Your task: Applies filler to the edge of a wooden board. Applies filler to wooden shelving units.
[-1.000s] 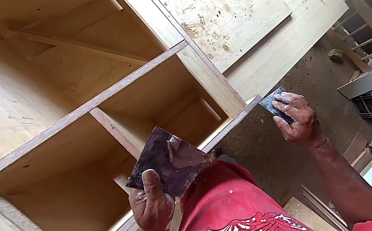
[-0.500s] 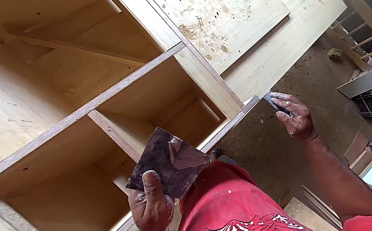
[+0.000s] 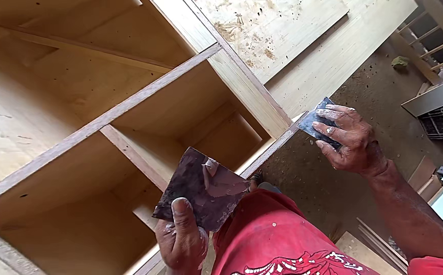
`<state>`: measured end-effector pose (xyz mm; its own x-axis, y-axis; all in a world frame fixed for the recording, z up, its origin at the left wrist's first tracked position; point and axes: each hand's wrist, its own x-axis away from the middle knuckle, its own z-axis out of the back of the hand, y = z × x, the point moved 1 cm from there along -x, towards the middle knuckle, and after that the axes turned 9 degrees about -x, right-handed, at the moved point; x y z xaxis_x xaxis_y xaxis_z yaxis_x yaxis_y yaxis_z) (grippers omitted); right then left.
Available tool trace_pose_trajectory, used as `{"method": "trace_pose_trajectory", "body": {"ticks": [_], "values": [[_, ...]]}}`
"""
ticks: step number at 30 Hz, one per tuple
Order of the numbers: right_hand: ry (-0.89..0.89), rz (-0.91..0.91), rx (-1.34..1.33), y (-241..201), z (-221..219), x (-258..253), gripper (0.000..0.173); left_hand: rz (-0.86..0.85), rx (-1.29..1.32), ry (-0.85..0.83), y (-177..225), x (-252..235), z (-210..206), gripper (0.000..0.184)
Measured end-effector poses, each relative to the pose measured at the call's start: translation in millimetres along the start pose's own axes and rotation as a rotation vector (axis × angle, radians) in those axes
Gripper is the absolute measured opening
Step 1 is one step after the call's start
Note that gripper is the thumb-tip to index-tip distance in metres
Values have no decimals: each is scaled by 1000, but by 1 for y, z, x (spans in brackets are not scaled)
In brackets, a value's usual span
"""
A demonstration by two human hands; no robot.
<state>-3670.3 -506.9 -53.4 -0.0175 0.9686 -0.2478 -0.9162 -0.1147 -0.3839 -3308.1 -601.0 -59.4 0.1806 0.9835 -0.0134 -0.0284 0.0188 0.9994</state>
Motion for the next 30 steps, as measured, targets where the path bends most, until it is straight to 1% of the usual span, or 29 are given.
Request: {"method": "trace_pose_trajectory", "body": {"ticks": [3, 6, 9, 12, 14, 17, 20, 22, 25, 28, 30], "values": [[-34, -7, -26, -6, -14, -1, 38, -4, 5, -3, 1, 0, 2, 25], [-55, -34, -21, -10, -5, 9, 37, -3, 15, 20, 2, 0, 6, 26], [-18, -49, -6, -25, -3, 10, 37, 3, 20, 34, 1, -1, 9, 24], [-7, -52, -29, -42, -25, 1, 37, 5, 29, 5, 0, -1, 11, 25], [-20, -59, -44, -44, -35, 3, 37, 1, 29, -5, 1, -1, 13, 25], [-63, -77, -32, -46, -24, 14, 35, -4, 37, 1, 1, -1, 19, 25], [-18, -67, -20, -55, -16, 13, 34, -4, 44, 9, 1, -5, 22, 25], [4, -47, -21, -64, -23, 4, 35, 10, 32, 3, 2, -5, 21, 25], [-58, -66, -24, -66, -40, 4, 36, 5, 14, -39, 2, -8, 21, 28], [-150, -111, -29, -66, -25, 20, 35, 19, 15, -72, 3, -11, 20, 29], [-115, -123, -61, -75, -11, 25, 36, 57, 5, -98, 5, -16, 15, 26]]}}
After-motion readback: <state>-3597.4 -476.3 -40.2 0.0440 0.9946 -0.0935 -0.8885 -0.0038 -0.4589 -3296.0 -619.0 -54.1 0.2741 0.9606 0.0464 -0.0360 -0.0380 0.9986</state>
